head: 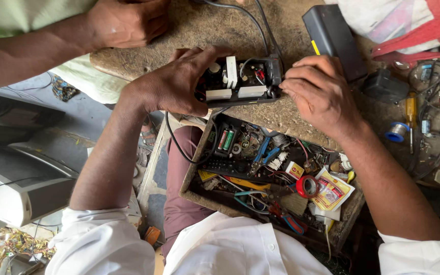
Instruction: The person repairs an electronic power device at a cluttered workbench. They handle its wires, open the casing, reposition internal components and wiring with their hands, then use a screwdriver to work on the closed unit while another person assists by holding parts.
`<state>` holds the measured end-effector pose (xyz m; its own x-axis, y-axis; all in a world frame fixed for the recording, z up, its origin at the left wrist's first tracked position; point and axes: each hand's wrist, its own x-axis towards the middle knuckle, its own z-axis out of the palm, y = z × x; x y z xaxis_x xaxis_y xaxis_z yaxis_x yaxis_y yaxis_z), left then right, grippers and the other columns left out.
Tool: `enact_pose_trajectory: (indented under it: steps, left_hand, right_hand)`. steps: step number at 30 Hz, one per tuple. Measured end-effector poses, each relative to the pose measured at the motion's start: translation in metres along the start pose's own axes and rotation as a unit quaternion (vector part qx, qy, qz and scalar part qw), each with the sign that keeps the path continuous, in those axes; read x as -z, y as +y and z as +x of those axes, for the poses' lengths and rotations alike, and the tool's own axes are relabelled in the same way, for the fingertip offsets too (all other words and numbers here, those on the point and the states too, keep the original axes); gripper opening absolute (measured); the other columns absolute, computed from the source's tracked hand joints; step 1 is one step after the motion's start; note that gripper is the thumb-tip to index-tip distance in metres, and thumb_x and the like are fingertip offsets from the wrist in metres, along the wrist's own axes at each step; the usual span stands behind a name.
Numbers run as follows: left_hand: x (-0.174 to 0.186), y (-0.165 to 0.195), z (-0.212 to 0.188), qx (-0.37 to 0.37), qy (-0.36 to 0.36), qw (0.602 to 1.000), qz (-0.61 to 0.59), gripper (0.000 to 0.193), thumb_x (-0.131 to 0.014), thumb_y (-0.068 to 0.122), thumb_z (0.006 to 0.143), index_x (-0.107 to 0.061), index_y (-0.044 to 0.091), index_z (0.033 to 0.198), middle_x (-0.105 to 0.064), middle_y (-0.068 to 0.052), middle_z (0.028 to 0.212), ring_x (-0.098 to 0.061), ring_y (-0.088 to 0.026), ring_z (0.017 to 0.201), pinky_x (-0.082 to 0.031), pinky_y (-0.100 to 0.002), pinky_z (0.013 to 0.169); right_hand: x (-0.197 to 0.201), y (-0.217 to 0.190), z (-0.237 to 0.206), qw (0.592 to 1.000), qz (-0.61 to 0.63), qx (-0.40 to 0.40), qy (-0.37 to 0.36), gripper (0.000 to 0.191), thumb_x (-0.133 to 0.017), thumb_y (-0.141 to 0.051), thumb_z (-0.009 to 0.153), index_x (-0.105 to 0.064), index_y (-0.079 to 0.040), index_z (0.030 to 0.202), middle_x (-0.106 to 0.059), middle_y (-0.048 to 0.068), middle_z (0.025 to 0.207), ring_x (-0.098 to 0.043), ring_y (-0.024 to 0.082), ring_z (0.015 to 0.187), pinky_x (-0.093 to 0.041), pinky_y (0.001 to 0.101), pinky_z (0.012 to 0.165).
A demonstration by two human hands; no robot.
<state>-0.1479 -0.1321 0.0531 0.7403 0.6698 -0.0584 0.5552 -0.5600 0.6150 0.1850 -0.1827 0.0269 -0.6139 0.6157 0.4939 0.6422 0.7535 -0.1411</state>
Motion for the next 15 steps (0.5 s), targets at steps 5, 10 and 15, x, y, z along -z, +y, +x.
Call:
enact_pose_trajectory:
  steps: [5, 10, 15]
  left_hand:
    - [-0.003, 0.008, -0.007, -0.045, 0.085, 0.995, 0.002, 0.116, -0.084, 0.011, 0.053, -0.035, 0.021, 0.158, -0.031, -0.020, 0.162, -0.028, -0.044, 0.147, -0.023, -0.054, 0.121]
    - [-0.029, 0.035, -0.016, -0.063, 0.178, 0.973, 0.134, 0.098, -0.087, 0.014, 0.062, -0.050, 0.029, 0.151, -0.031, -0.018, 0.161, -0.032, -0.042, 0.147, -0.023, -0.061, 0.122]
    - [-0.063, 0.051, -0.003, -0.093, 0.273, 0.946, 0.145, 0.061, -0.085, 0.031, 0.091, -0.060, 0.027, 0.146, -0.039, -0.014, 0.161, -0.037, -0.038, 0.150, -0.021, -0.061, 0.125]
  right_hand:
    - [0.003, -0.002, 0.002, 1.000, -0.022, 0.005, -0.013, 0.018, -0.083, 0.001, 0.089, -0.073, -0.005, 0.102, -0.069, 0.008, 0.121, -0.060, 0.029, 0.132, -0.046, 0.0453, 0.114]
    - [0.010, -0.001, 0.004, 0.997, -0.054, 0.023, -0.050, 0.027, -0.083, 0.002, 0.082, -0.072, -0.009, 0.104, -0.068, 0.004, 0.115, -0.061, 0.026, 0.130, -0.041, 0.0513, 0.119]
    - [0.012, 0.000, 0.003, 0.996, -0.053, 0.036, -0.055, 0.031, -0.081, 0.004, 0.084, -0.072, -0.013, 0.108, -0.066, 0.003, 0.107, -0.066, 0.024, 0.120, -0.039, 0.0518, 0.121]
